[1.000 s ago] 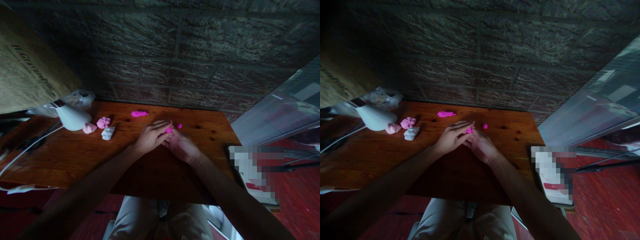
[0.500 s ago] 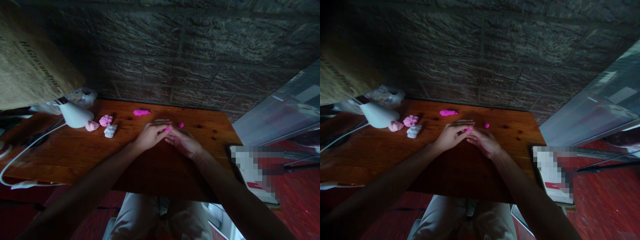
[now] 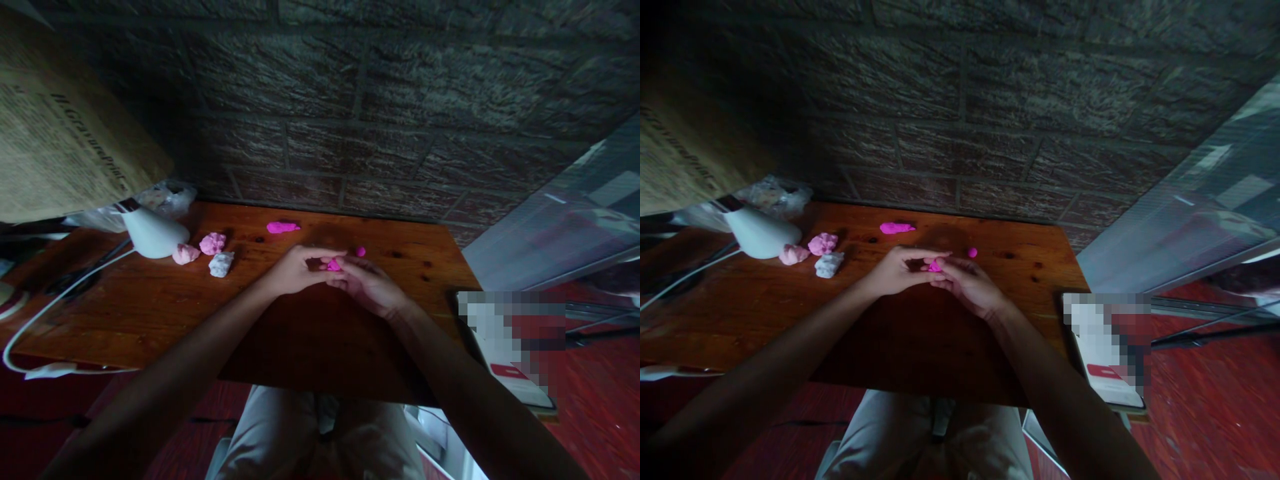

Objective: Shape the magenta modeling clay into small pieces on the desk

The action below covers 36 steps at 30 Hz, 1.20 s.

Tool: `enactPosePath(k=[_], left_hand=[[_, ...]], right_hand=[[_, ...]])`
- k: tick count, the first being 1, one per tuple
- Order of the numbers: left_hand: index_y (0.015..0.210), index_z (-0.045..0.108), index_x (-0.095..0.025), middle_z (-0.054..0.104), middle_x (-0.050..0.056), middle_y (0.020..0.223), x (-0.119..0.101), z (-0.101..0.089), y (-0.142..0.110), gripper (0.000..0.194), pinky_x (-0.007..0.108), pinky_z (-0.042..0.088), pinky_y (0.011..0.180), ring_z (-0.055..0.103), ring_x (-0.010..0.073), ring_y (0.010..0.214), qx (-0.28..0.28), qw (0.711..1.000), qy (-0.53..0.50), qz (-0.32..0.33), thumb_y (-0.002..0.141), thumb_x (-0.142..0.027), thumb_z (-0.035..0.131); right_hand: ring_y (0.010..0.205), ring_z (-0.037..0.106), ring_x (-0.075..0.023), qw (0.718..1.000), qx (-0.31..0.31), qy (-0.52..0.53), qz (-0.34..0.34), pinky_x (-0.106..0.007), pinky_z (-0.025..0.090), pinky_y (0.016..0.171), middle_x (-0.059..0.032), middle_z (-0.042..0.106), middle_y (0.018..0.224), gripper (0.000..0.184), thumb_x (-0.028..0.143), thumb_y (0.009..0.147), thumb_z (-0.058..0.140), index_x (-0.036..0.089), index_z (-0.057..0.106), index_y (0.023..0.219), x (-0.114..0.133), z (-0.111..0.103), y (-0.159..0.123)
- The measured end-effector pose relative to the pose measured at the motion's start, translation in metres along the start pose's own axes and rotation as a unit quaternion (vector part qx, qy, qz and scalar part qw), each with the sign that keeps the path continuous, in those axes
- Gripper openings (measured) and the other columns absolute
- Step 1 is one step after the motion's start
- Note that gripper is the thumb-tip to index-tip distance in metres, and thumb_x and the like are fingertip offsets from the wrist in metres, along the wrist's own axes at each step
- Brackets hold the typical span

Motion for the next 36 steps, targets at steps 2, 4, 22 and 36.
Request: enactPosePath(k=[2, 4, 22, 36], left_hand=[[0.105, 0.083, -0.022, 0.078, 0.010, 0.122, -0.004, -0.003, 0.000, 0.032, 0.038, 0.057, 0.103, 0.075, 0.0273, 0.113, 0.001, 1.000, 0.004, 0.019, 0.074, -0.024, 0.089], [0.101, 0.084, -0.023, 0.077, 0.011, 0.124, -0.006, -0.005, 0.000, 0.029, 0.039, 0.057, 0.104, 0.075, 0.0276, 0.115, 0.010, 0.999, 0.010, 0.045, 0.073, -0.025, 0.090], [0.102, 0.083, -0.020, 0.064, 0.017, 0.145, 0.010, 0.018, -0.006, 0.030, 0.040, 0.063, 0.096, 0.070, 0.0309, 0.124, 0.156, 0.975, -0.156, -0.040, 0.073, -0.018, 0.090], [0.096, 0.082, -0.015, 0.083, 0.009, 0.095, 0.014, 0.017, -0.003, 0.017, 0.028, 0.062, 0.079, 0.079, 0.0201, 0.085, 0.122, 0.991, 0.033, 0.036, 0.090, -0.029, 0.075]], right_hand=[[0.104, 0.073, -0.0198, 0.999, 0.021, 0.023, 0.021, -0.038, 0.056, 0.096, -0.0041, 0.081, 0.109, 0.029, 0.046, 0.078, 0.086, 0.025, 0.079, 0.098, -0.002, 0.003, -0.003], [0.104, 0.073, -0.0184, 0.997, 0.041, 0.043, 0.040, -0.039, 0.056, 0.098, -0.0030, 0.081, 0.109, 0.027, 0.043, 0.079, 0.086, 0.025, 0.079, 0.098, -0.004, 0.007, -0.005], [0.090, 0.075, -0.0137, 0.992, 0.058, 0.020, 0.109, -0.025, 0.056, 0.085, -0.0030, 0.083, 0.103, 0.039, 0.035, 0.068, 0.095, 0.022, 0.081, 0.102, -0.011, 0.006, -0.007], [0.097, 0.072, -0.0140, 0.996, 0.028, 0.000, 0.088, -0.025, 0.055, 0.087, -0.0015, 0.081, 0.111, 0.040, 0.033, 0.069, 0.093, 0.027, 0.081, 0.106, -0.011, 0.003, -0.004]])
Point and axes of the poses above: each hand's wrist, its own y-axis towards the middle knuckle, its own z-axis out of the palm, x = y × z, the point moved 10 cm from there along y, towards the middle knuckle
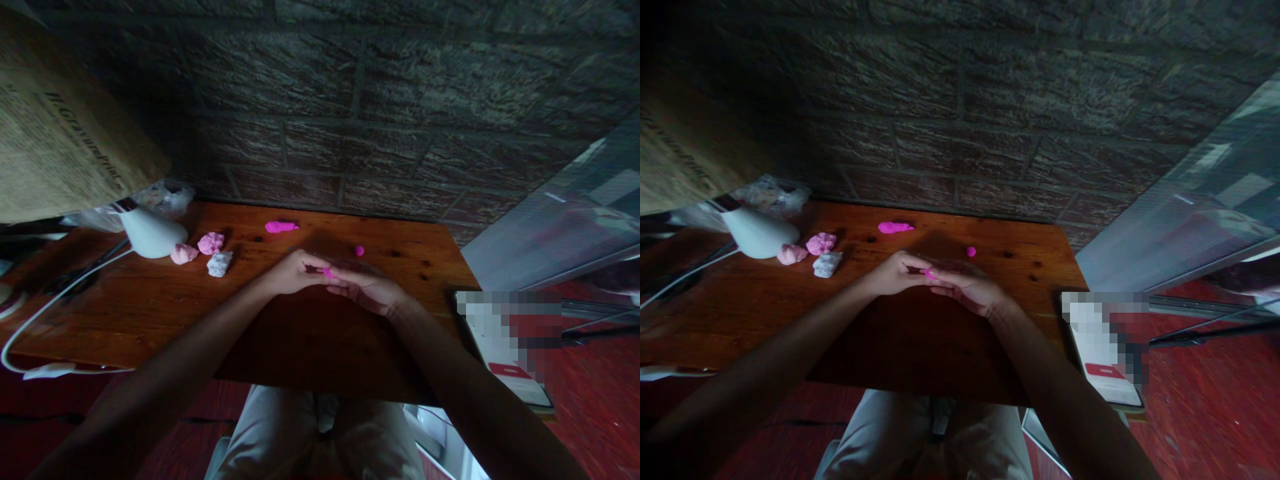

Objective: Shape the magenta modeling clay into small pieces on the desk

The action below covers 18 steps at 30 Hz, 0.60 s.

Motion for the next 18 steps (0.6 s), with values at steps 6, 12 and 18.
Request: enactPosePath(k=[6, 12, 18], left_hand=[[0.102, 0.080, -0.015, 0.083, 0.008, 0.097, -0.020, -0.015, -0.002, 0.026, 0.027, 0.061, 0.079, 0.078, 0.0191, 0.086, -0.121, 0.985, 0.107, 0.060, 0.082, -0.032, 0.083], [0.105, 0.081, -0.017, 0.083, 0.008, 0.104, -0.035, -0.019, -0.009, 0.020, 0.025, 0.061, 0.082, 0.080, 0.0190, 0.090, -0.181, 0.957, 0.205, 0.095, 0.088, -0.027, 0.078], [0.107, 0.081, -0.019, 0.083, 0.007, 0.103, -0.025, -0.021, -0.009, 0.019, 0.024, 0.061, 0.074, 0.080, 0.0193, 0.085, -0.162, 0.961, 0.218, 0.059, 0.093, -0.027, 0.071]], right_hand=[[0.094, 0.074, -0.0146, 0.997, -0.048, 0.056, -0.030, -0.028, 0.054, 0.091, -0.0012, 0.082, 0.102, 0.034, 0.030, 0.072, 0.091, 0.025, 0.080, 0.103, 0.006, -0.011, 0.002], [0.085, 0.072, -0.0097, 0.989, -0.090, 0.117, -0.019, -0.023, 0.054, 0.087, 0.0042, 0.081, 0.092, 0.031, 0.027, 0.068, 0.095, 0.025, 0.079, 0.094, -0.004, -0.022, 0.007], [0.090, 0.072, -0.0113, 0.990, -0.078, 0.116, -0.014, -0.027, 0.054, 0.094, 0.0038, 0.080, 0.093, 0.035, 0.033, 0.064, 0.098, 0.026, 0.077, 0.092, -0.010, -0.020, 0.008]])
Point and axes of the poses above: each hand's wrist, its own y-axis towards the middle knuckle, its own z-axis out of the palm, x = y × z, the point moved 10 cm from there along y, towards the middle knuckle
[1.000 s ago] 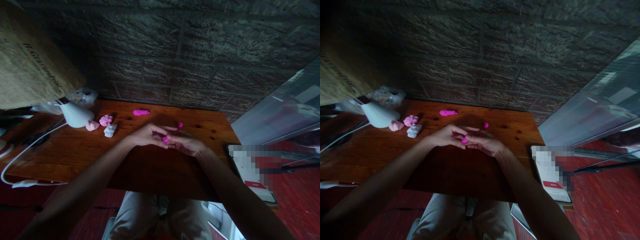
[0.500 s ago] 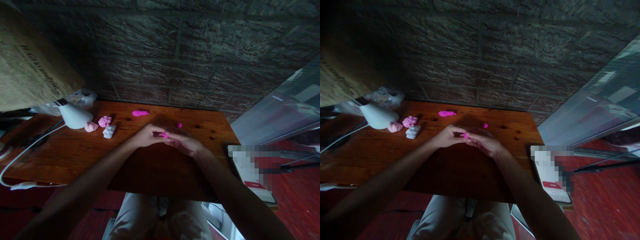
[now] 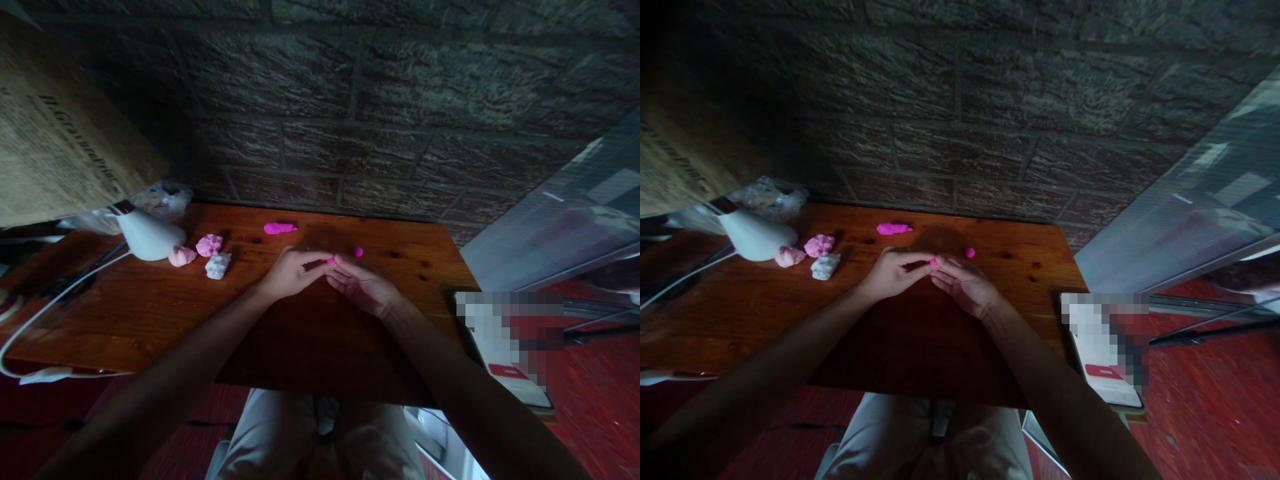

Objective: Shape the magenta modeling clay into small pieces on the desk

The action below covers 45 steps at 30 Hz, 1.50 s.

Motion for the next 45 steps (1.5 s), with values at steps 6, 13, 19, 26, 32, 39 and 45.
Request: enactPosePath(k=[6, 13, 19, 26, 32, 39, 45], left_hand=[[0.107, 0.081, -0.022, 0.083, 0.007, 0.106, -0.007, 0.005, 0.001, 0.018, 0.027, 0.062, 0.085, 0.080, 0.0207, 0.093, 0.021, 0.998, 0.013, 0.064, 0.094, -0.028, 0.070], [0.107, 0.081, -0.022, 0.083, 0.007, 0.106, -0.010, 0.004, 0.000, 0.018, 0.028, 0.062, 0.087, 0.080, 0.0206, 0.096, -0.002, 0.996, 0.030, 0.082, 0.094, -0.028, 0.070], [0.111, 0.080, -0.019, 0.081, 0.010, 0.112, -0.012, -0.002, 0.004, 0.022, 0.030, 0.063, 0.091, 0.079, 0.0204, 0.101, -0.039, 0.996, -0.003, 0.078, 0.091, -0.023, 0.074], [0.118, 0.079, -0.021, 0.076, 0.012, 0.126, 0.000, 0.004, 0.005, 0.031, 0.036, 0.061, 0.101, 0.075, 0.0234, 0.115, -0.014, 0.995, -0.095, 0.027, 0.087, -0.021, 0.077], [0.118, 0.079, -0.022, 0.077, 0.011, 0.124, 0.012, 0.009, 0.004, 0.032, 0.037, 0.060, 0.102, 0.076, 0.0240, 0.112, -0.003, 0.986, -0.164, -0.028, 0.086, -0.024, 0.079], [0.104, 0.082, -0.021, 0.074, 0.013, 0.130, 0.019, 0.007, 0.006, 0.027, 0.040, 0.059, 0.102, 0.072, 0.0249, 0.120, -0.015, 0.953, -0.293, -0.071, 0.080, -0.031, 0.086], [0.092, 0.080, -0.018, 0.075, 0.016, 0.129, 0.008, 0.005, 0.007, 0.027, 0.046, 0.057, 0.105, 0.072, 0.0277, 0.121, 0.006, 0.954, -0.298, -0.047, 0.074, -0.035, 0.090]], right_hand=[[0.105, 0.070, -0.0171, 1.000, 0.008, -0.023, 0.009, -0.038, 0.051, 0.107, -0.0008, 0.078, 0.105, 0.033, 0.032, 0.068, 0.095, 0.025, 0.077, 0.094, 0.000, 0.001, -0.002], [0.104, 0.071, -0.0190, 0.998, -0.001, -0.055, -0.015, -0.040, 0.054, 0.103, -0.0039, 0.079, 0.106, 0.034, 0.039, 0.068, 0.095, 0.023, 0.079, 0.094, 0.005, 0.009, -0.008], [0.096, 0.073, -0.0168, 0.997, -0.007, -0.057, -0.056, -0.037, 0.054, 0.104, -0.0042, 0.081, 0.104, 0.039, 0.038, 0.065, 0.097, 0.022, 0.081, 0.097, 0.014, 0.008, -0.007], [0.084, 0.074, -0.0153, 0.991, 0.001, -0.108, -0.081, -0.034, 0.057, 0.093, -0.0027, 0.082, 0.094, 0.036, 0.045, 0.065, 0.095, 0.024, 0.082, 0.092, 0.020, 0.006, -0.005], [0.091, 0.074, -0.0163, 0.988, 0.008, -0.121, -0.096, -0.034, 0.055, 0.097, -0.0026, 0.082, 0.099, 0.034, 0.043, 0.068, 0.093, 0.025, 0.082, 0.095, 0.024, 0.009, -0.006], [0.099, 0.073, -0.0165, 0.998, 0.064, -0.008, -0.021, -0.036, 0.053, 0.103, -0.0009, 0.082, 0.101, 0.032, 0.044, 0.071, 0.093, 0.026, 0.079, 0.093, 0.014, 0.018, -0.008], [0.099, 0.073, -0.0149, 0.996, 0.084, -0.025, -0.008, -0.033, 0.052, 0.099, 0.0001, 0.082, 0.105, 0.034, 0.037, 0.068, 0.095, 0.028, 0.080, 0.097, 0.006, 0.025, -0.011]])
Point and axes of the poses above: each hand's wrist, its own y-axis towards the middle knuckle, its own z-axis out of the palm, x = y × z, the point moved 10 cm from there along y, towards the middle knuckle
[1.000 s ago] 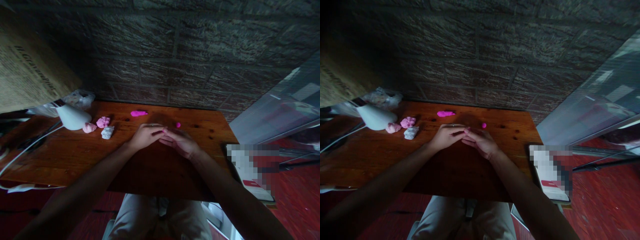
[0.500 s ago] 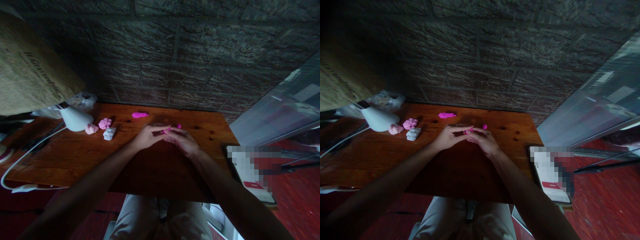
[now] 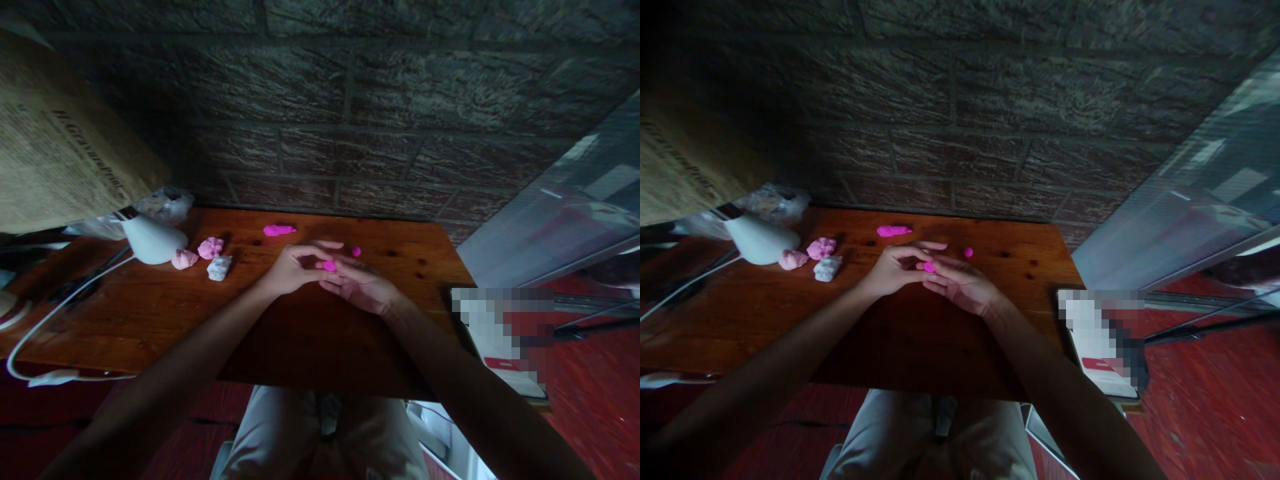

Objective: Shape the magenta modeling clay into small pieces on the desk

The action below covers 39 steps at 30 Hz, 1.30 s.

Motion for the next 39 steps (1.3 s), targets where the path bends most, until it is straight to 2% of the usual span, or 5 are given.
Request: enactPosePath(k=[8, 15, 23, 29, 39], left_hand=[[0.100, 0.081, -0.019, 0.078, 0.014, 0.122, -0.006, 0.007, -0.002, 0.026, 0.042, 0.059, 0.102, 0.075, 0.0260, 0.114, 0.018, 0.997, 0.063, 0.033, 0.078, -0.030, 0.088], [0.096, 0.080, -0.018, 0.078, 0.015, 0.121, -0.006, 0.004, -0.001, 0.022, 0.039, 0.060, 0.098, 0.075, 0.0251, 0.112, 0.003, 0.998, 0.052, 0.037, 0.079, -0.031, 0.087], [0.098, 0.080, -0.018, 0.078, 0.015, 0.121, -0.003, 0.009, -0.001, 0.024, 0.039, 0.060, 0.098, 0.075, 0.0256, 0.113, 0.018, 0.998, 0.047, 0.031, 0.080, -0.032, 0.086], [0.097, 0.080, -0.019, 0.078, 0.013, 0.120, -0.007, 0.007, -0.001, 0.021, 0.037, 0.060, 0.097, 0.075, 0.0238, 0.110, 0.010, 0.998, 0.050, 0.042, 0.080, -0.030, 0.086], [0.094, 0.080, -0.018, 0.079, 0.013, 0.118, -0.005, 0.007, 0.001, 0.020, 0.038, 0.059, 0.099, 0.075, 0.0250, 0.111, 0.001, 1.000, 0.018, 0.018, 0.079, -0.031, 0.086]], right_hand=[[0.089, 0.072, -0.0146, 0.998, -0.019, -0.043, -0.038, -0.031, 0.053, 0.095, 0.0006, 0.082, 0.092, 0.027, 0.036, 0.065, 0.096, 0.025, 0.081, 0.084, 0.005, -0.002, 0.003], [0.107, 0.070, -0.0169, 0.999, 0.030, -0.042, 0.001, -0.032, 0.052, 0.097, -0.0030, 0.080, 0.113, 0.038, 0.049, 0.071, 0.091, 0.026, 0.081, 0.099, 0.001, 0.010, 0.001], [0.090, 0.071, -0.0129, 0.999, 0.000, -0.047, -0.019, -0.027, 0.053, 0.088, -0.0009, 0.081, 0.098, 0.033, 0.047, 0.068, 0.094, 0.024, 0.082, 0.089, 0.001, 0.003, 0.004], [0.095, 0.072, -0.0138, 0.998, 0.046, -0.034, -0.013, -0.027, 0.055, 0.088, -0.0023, 0.081, 0.106, 0.034, 0.046, 0.071, 0.092, 0.025, 0.082, 0.095, 0.002, 0.014, 0.003], [0.101, 0.071, -0.0148, 0.997, 0.050, -0.053, -0.031, -0.027, 0.056, 0.090, -0.0024, 0.080, 0.114, 0.031, 0.048, 0.077, 0.087, 0.026, 0.082, 0.098, 0.006, 0.011, 0.002]])
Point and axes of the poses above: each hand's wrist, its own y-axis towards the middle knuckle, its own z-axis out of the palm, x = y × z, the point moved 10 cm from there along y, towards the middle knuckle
